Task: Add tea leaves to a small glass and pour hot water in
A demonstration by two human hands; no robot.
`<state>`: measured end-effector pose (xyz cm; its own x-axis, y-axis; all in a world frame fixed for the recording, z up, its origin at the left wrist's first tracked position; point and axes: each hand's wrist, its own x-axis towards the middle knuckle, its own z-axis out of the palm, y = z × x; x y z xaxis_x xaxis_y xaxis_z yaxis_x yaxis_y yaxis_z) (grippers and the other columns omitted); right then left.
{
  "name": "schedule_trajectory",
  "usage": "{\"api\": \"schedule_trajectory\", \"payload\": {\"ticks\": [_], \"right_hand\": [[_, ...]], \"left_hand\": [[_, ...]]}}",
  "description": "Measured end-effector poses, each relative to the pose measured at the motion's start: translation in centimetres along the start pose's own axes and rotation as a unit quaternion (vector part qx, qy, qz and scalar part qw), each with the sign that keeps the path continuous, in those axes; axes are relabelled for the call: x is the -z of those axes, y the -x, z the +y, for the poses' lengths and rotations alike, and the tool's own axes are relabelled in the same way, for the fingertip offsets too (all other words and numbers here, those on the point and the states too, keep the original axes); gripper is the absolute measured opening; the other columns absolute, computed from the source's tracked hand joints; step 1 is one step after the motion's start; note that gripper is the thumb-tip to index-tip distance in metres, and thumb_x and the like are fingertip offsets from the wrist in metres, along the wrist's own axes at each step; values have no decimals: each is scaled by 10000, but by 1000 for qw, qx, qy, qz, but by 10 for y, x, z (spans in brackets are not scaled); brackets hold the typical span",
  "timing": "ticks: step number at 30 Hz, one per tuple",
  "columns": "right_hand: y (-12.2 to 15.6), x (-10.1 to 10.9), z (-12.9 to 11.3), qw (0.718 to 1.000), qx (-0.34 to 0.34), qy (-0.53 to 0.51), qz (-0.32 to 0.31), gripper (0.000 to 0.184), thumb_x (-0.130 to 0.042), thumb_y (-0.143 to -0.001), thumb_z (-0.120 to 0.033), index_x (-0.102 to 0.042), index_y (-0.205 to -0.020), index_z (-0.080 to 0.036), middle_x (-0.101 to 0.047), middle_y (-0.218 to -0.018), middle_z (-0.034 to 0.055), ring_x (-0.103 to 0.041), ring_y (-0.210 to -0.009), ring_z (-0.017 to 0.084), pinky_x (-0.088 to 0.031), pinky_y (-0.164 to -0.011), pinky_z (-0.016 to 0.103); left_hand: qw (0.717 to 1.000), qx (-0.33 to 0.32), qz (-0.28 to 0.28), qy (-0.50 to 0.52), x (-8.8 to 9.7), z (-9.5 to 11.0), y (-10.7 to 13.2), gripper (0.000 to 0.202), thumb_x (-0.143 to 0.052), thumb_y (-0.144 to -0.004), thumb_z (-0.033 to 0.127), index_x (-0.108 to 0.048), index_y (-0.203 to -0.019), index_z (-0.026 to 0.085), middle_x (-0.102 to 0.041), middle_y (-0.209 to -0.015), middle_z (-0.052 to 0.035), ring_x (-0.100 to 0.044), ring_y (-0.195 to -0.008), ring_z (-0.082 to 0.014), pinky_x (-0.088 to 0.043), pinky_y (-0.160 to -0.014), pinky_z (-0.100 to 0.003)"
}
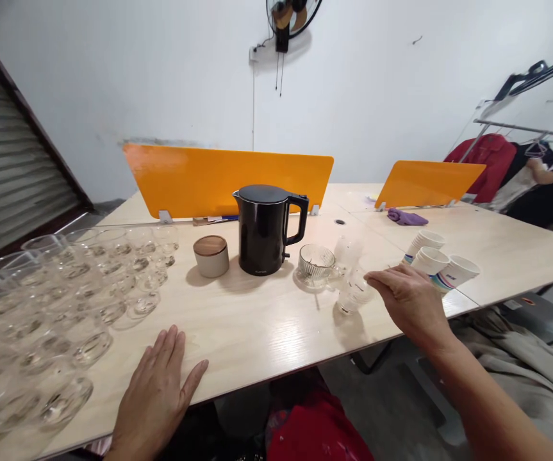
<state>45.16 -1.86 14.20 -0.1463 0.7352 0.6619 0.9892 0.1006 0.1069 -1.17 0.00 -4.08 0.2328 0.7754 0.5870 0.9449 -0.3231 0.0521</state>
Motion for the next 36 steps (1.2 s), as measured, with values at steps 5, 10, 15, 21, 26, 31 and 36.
{"api": "schedule_trajectory", "payload": {"ticks": [5, 10, 15, 21, 26, 31, 36], "right_hand": [[-6, 34, -34, 996, 21, -30, 79, 169, -627, -986, -309, -792, -983, -272, -788, -960, 60, -705, -944, 300, -528, -923, 466], [-17, 14, -101, 978, 113, -170, 51, 193, -642, -966, -189, -767, -1070, -293, -781, -968, 32, -693, -965, 273, -528, -972, 476], [-41, -43, -171, 935, 200, -292, -35, 298, -538, -999, -117, -773, -1115, -259, -771, -1027, 70, -658, -939, 238, -551, -804, 392], [-72, -94, -224, 919, 209, -323, -81, 279, -516, -1021, -159, -788, -992, -210, -765, -899, 86, -633, -873, 234, -526, -750, 364], [-82, -118, -249, 921, 213, -309, -106, 251, -546, -1012, -165, -774, -910, -198, -753, -859, 80, -616, -853, 221, -494, -784, 349], [-84, -130, -260, 920, 250, -284, -102, 265, -542, -989, -103, -750, -855, -198, -726, -786, 63, -600, -832, 220, -455, -769, 335], [-84, -132, -262, 925, 256, -265, -93, 252, -544, -989, -110, -741, -853, -187, -711, -778, 65, -584, -834, 219, -438, -766, 331]], "left_hand": [[1000, 12, -4, 23, 1, 1, -1, 769, -346, -1037, 606, -593, -1377, -38, -529, -1504, -305, -461, -1452, -424, -403, -1174, -588], [999, 31, -31, 10, 8, 5, -6, 731, -435, -1021, 583, -578, -1400, -26, -520, -1520, -288, -460, -1458, -407, -396, -1193, -558], [997, 48, -58, 9, 13, 7, -11, 728, -508, -996, 565, -558, -1419, -26, -494, -1540, -292, -446, -1470, -401, -400, -1197, -549], [996, 69, -56, 26, 13, 10, -11, 705, -526, -987, 554, -535, -1452, 23, -475, -1567, -262, -421, -1491, -386, -386, -1208, -562], [995, 67, -71, 21, 16, 11, -14, 749, -529, -982, 572, -533, -1444, -17, -458, -1569, -280, -417, -1491, -398, -387, -1210, -552], [994, 68, -80, 19, 18, 10, -16, 745, -529, -977, 570, -534, -1446, -8, -461, -1571, -271, -417, -1492, -398, -398, -1201, -549], [994, 72, -72, 29, 16, 10, -15, 732, -521, -983, 566, -525, -1453, 5, -459, -1572, -273, -405, -1500, -392, -391, -1201, -566]]}}
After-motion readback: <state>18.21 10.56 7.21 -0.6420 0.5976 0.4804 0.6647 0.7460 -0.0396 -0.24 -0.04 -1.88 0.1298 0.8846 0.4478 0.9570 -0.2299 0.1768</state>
